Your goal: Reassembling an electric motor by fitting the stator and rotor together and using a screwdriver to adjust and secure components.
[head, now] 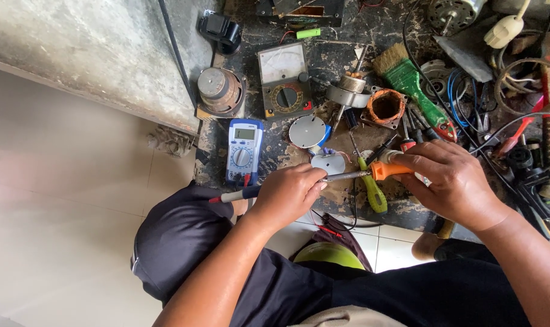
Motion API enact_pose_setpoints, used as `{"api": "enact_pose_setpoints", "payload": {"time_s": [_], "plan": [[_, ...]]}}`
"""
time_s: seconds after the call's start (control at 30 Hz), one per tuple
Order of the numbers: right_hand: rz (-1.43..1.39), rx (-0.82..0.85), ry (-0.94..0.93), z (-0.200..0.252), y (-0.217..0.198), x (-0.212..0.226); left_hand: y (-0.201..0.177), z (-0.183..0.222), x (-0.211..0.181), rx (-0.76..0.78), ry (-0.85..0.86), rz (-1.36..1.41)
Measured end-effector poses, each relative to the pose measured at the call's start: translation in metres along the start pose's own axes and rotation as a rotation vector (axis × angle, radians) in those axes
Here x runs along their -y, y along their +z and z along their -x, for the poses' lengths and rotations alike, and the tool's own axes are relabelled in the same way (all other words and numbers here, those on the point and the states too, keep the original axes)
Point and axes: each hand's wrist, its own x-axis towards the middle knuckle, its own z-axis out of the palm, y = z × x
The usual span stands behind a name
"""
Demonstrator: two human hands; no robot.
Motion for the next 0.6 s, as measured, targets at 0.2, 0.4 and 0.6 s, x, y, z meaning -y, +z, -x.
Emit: {"api": "enact_pose_setpoints", "payload": {"time_s": [0.2, 0.4, 0.6], "plan": [[0.005, -0.007, 0.000, 0.0004, 0.0010, 0.0003, 0.0001, -0.0009, 0.0004, 0.028, -0.020, 0.003], [0.002, -0.016, 0.007, -0.0010, 0.0010, 0.0033, -0.0004, -0.0008, 0.0001, 0.007, -0.019, 0.021], [0.001, -0.034, -0.021, -0.0040, 0.0010, 0.0067, 0.0035, -0.0014, 0.0013, 0.025, -0.019, 0.006]]}}
